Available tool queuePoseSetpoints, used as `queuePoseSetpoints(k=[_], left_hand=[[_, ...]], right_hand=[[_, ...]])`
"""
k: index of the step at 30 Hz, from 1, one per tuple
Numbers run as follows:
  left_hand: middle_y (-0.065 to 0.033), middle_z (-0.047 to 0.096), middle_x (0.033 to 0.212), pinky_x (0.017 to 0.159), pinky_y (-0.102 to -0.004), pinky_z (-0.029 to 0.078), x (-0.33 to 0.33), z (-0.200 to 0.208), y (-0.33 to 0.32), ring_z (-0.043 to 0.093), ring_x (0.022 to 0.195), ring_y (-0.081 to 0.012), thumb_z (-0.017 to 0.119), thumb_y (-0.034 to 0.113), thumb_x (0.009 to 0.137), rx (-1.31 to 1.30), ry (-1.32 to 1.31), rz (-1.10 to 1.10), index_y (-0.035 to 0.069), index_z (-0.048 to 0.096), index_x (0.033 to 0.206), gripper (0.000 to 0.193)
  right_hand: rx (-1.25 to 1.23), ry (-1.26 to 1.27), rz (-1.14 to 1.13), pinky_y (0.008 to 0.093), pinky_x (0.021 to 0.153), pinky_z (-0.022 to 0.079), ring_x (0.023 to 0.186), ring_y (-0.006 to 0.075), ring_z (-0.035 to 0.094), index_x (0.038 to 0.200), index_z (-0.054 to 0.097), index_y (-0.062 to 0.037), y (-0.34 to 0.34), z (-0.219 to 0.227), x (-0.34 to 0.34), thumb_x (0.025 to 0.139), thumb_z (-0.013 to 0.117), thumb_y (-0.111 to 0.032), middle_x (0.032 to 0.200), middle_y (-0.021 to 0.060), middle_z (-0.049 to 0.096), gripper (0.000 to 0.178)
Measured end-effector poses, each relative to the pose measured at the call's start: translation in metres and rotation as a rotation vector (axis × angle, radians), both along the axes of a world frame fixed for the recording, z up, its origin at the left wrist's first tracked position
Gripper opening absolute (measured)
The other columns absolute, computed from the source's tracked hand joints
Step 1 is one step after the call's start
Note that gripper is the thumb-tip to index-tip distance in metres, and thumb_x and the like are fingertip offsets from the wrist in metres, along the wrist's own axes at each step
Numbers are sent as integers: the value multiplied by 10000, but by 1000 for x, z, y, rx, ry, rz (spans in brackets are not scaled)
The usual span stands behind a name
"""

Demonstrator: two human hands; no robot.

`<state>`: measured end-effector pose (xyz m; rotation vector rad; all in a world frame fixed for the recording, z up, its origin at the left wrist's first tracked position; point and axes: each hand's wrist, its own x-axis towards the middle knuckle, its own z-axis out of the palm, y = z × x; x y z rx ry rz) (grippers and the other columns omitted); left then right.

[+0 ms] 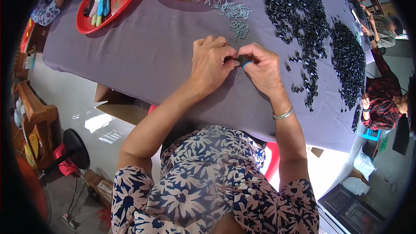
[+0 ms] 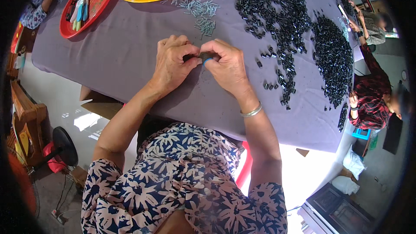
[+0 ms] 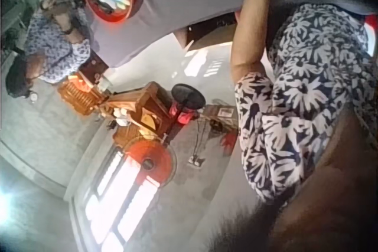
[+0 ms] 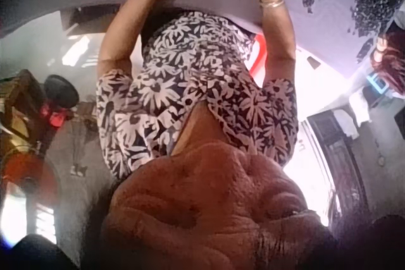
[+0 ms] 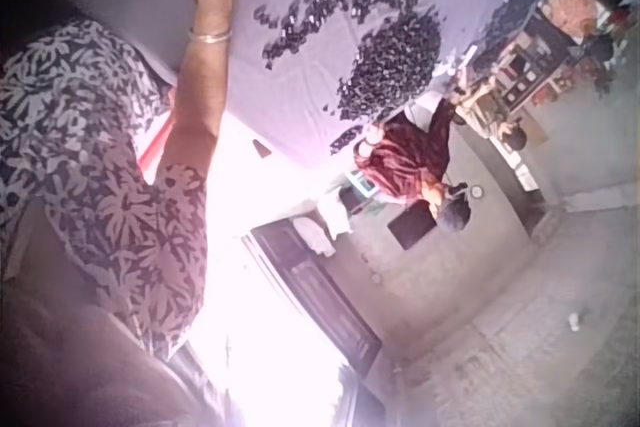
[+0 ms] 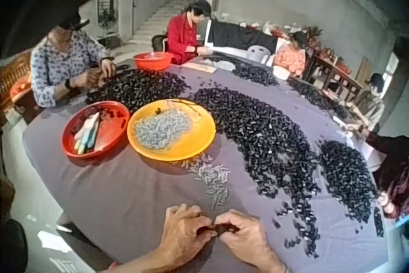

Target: Manually joining small black plastic components with tiny metal inserts at an assembly table.

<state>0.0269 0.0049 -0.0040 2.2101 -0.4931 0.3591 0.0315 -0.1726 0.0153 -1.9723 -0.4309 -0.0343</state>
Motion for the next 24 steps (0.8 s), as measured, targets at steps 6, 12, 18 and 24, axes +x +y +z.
queuePoseSetpoints(k=[6,12,18,24], left_hand=[[-10,580,846,861,-391,365,-1,2,2,547,880,-227,794,137,717,11,5,0,115,715,851,156],[-9,582,852,863,-392,367,0,1,2,548,887,-230,776,111,711,11,-2,-9,112,709,846,151],[-37,566,808,811,-409,389,5,1,-5,548,842,-260,743,64,681,-11,-65,-17,77,665,792,136],[-46,575,815,804,-411,377,2,4,6,554,837,-268,703,83,712,33,-42,-67,82,667,802,97]], right_hand=[[70,145,-28,174,539,395,667,9,490,887,633,-17,-4,-3,0,773,531,154,784,-68,561,229],[-116,-97,8,212,538,405,630,37,494,890,627,-8,2,5,2,736,552,149,756,-19,549,232],[-394,-350,89,372,652,499,728,300,615,914,606,-16,8,25,-2,678,605,100,832,111,607,262],[-252,-250,140,444,779,519,887,369,622,925,611,-14,11,15,0,697,605,37,894,147,610,234]])
